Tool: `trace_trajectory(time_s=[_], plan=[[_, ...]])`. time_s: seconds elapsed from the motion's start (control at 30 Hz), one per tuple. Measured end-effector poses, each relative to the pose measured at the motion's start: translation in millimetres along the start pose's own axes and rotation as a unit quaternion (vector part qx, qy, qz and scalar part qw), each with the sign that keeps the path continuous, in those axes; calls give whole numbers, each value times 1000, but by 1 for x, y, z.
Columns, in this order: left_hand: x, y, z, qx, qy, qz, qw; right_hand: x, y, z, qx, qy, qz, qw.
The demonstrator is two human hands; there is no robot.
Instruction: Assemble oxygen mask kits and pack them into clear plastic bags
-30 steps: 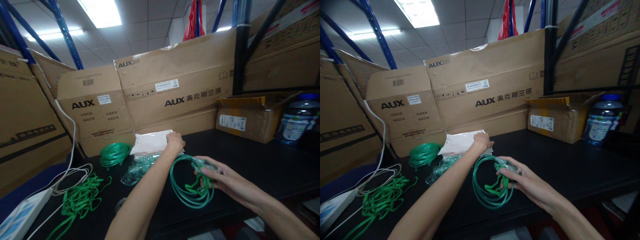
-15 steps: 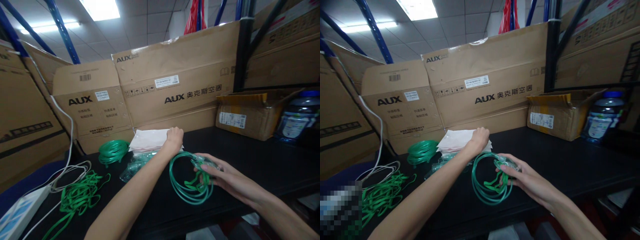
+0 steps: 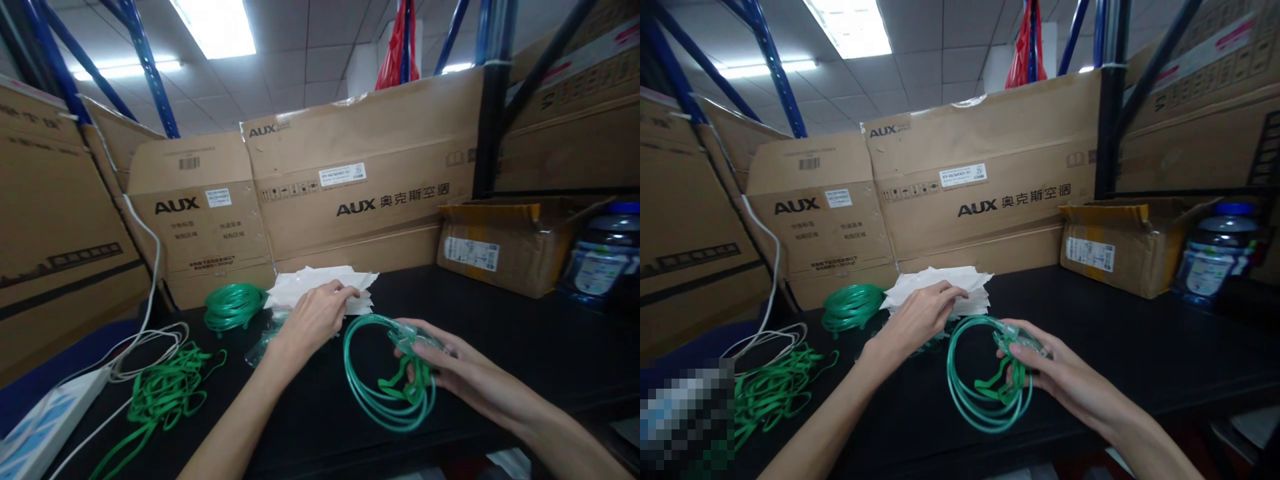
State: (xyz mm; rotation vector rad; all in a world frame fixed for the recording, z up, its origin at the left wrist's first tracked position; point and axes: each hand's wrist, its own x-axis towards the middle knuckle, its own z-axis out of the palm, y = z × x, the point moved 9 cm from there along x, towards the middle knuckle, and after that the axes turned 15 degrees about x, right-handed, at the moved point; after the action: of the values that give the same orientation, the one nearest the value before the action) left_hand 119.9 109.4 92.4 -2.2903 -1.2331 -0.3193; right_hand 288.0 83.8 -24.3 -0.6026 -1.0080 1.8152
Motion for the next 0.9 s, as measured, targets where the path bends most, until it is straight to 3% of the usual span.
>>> trace_trajectory(time_s=[0.4,0.77,0.9], plan=[[-11,2,16,-98,13,-35,994,1,2,-3,-15,0,0,1000],[-8,-20,25,-220,16,-131,967,-1,0,-1,13,-4,2,1000],[-9,-22,26,-236,22,-134,962,-1,-3,-5,37,10,-14,999]])
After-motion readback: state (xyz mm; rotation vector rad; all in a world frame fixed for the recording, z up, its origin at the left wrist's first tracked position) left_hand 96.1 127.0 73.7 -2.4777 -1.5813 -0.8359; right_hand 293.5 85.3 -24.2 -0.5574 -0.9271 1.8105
